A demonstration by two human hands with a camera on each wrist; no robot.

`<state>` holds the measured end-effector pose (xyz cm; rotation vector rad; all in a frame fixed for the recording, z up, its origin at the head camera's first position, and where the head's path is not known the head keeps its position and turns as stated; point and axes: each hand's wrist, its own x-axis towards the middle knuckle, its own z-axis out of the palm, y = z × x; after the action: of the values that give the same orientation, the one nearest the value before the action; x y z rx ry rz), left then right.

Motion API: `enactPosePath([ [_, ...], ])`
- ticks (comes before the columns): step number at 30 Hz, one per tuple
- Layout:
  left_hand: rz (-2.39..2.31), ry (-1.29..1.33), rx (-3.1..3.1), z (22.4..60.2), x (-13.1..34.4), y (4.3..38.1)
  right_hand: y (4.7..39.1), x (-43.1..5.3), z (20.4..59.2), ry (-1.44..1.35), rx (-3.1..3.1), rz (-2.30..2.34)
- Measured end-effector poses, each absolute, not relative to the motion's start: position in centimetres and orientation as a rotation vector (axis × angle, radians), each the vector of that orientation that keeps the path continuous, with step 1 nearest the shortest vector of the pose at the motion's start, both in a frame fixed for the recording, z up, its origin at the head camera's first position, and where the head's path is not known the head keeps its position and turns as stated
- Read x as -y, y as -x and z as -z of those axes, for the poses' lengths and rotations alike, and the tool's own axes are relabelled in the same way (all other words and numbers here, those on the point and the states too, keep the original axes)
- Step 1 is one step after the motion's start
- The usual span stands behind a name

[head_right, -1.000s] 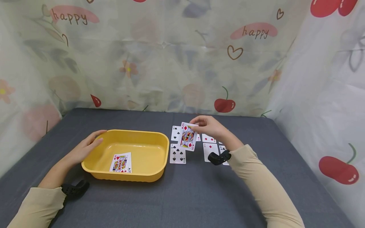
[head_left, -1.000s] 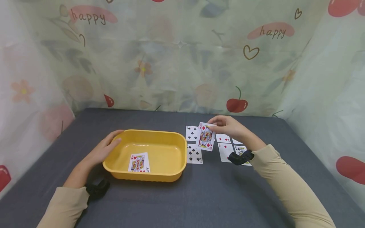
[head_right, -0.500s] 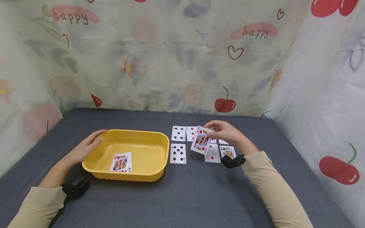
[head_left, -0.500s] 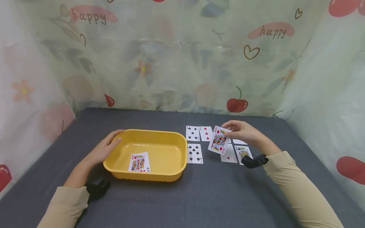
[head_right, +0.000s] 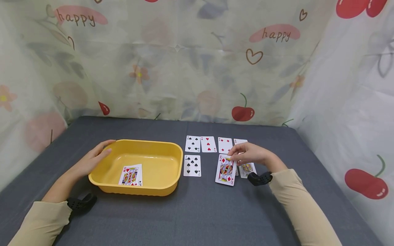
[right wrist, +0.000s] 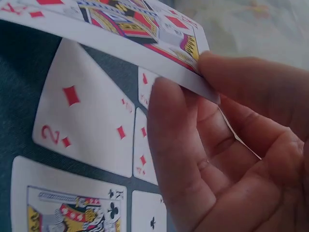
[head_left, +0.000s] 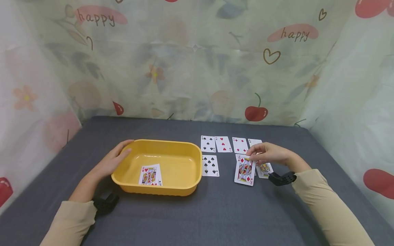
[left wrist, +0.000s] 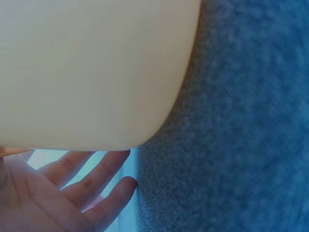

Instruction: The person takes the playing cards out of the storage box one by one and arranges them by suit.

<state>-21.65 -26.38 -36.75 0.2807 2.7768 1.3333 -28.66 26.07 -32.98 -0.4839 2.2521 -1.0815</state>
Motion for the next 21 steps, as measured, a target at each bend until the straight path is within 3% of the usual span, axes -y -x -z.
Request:
enactPosePath([
  [21, -1.329, -0.265, -2.771, 36.7, 26.4, 21.7, 27.4, -27.2, 36.0, 0.563, -2.218, 0.881],
])
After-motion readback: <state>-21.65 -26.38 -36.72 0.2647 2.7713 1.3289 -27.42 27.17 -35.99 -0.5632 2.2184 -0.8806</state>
